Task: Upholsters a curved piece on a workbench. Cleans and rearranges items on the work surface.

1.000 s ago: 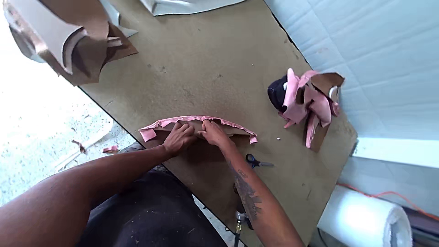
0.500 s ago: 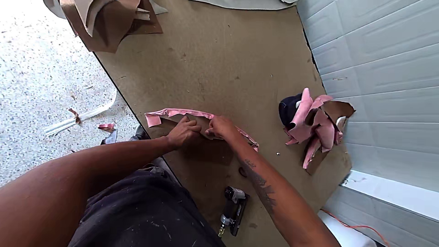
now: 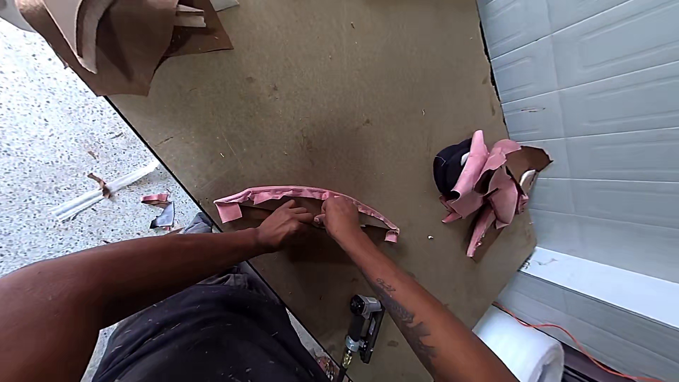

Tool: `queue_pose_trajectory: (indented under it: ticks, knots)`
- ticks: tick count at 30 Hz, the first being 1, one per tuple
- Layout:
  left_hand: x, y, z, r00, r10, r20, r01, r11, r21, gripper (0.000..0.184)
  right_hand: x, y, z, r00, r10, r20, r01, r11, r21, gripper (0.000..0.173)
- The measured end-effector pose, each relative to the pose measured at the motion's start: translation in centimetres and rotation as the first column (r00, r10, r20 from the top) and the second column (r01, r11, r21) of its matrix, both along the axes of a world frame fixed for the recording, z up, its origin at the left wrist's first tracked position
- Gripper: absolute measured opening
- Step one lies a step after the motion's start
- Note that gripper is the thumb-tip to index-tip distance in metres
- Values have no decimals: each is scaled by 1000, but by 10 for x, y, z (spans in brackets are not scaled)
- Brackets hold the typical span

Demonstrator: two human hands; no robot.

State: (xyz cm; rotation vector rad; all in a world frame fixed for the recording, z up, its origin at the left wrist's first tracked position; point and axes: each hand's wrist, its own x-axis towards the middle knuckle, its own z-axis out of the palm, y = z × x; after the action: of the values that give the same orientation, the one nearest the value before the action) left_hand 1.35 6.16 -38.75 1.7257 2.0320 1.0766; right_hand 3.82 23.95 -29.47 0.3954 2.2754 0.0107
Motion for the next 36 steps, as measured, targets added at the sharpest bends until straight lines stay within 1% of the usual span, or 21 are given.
queue_pose_trajectory:
  ticks: [2,5,10,13,15,17,20,21,22,23,24,25,26,27,28,29,30,31,32,34,36]
  knots:
    - [-7,7,3,1000,-19,-7,19,1000,5,23,2,-1,1,1000,-3,-6,3,1000,6,21]
    - [-24,19,11,1000,-15,-10,14,1000,-24,23,2,0,3,1000,7,-6,-7,1000,7,6]
    - [-37,29,9,999,31,-41,-34,995,-96,22,14,6,2,996,30,-88,-32,999,-19,7]
    - [-37,31,10,997,31,-78,-40,992,-122,15,22,7,0,987,25,-158,-29,999,-26,7]
    - [-40,37,16,996,31,-87,-48,979,-199,18,29,11,-2,978,13,-210,-22,999,-41,9]
    - [-40,44,26,997,35,-65,-55,942,-332,11,43,12,-5,966,-26,-258,6,997,-76,10]
    - [-50,65,41,997,46,-63,-71,873,-483,34,62,17,-13,911,-162,-380,109,982,-156,14]
    - [-52,71,46,997,33,-66,-63,847,-528,37,73,16,-15,867,-238,-439,156,964,-216,19]
    - [-51,77,51,998,19,-54,-47,813,-581,40,88,14,-16,789,-347,-507,206,927,-314,23]
    - [-53,82,56,999,5,-51,-36,777,-628,42,103,11,-16,675,-468,-571,238,870,-433,26]
    - [-59,89,61,998,-15,-61,-29,744,-667,44,121,10,-15,535,-573,-621,255,810,-528,27]
    - [-62,96,63,997,-44,-64,-14,715,-699,45,150,8,-12,401,-643,-653,280,764,-581,28]
    - [-64,102,62,995,-72,-67,2,694,-720,45,186,5,-5,288,-698,-656,336,715,-613,31]
    - [-66,106,61,993,-95,-69,14,681,-732,46,227,2,1,182,-736,-652,430,656,-620,35]
    - [-69,108,60,991,-110,-71,22,675,-737,47,270,-1,3,60,-757,-650,542,572,-616,39]
    - [-71,109,60,990,-122,-74,28,671,-741,47,315,-2,-2,-36,-751,-659,645,486,-589,45]
    - [-72,109,60,988,-133,-78,32,671,-741,47,357,-3,-13,-87,-725,-684,730,420,-539,52]
    - [-73,109,61,986,-143,-86,33,673,-739,47,394,-7,-29,-96,-684,-723,789,391,-474,58]
    - [-72,109,60,984,-155,-90,40,678,-734,47,423,-12,-43,-72,-654,-753,827,382,-412,65]
    - [-72,109,58,981,-171,-87,55,687,-724,48,446,-21,-62,16,-621,-784,857,412,-309,78]
    - [-76,105,57,982,-171,-75,64,688,-723,48,436,-21,-67,75,-615,-785,878,414,-240,85]
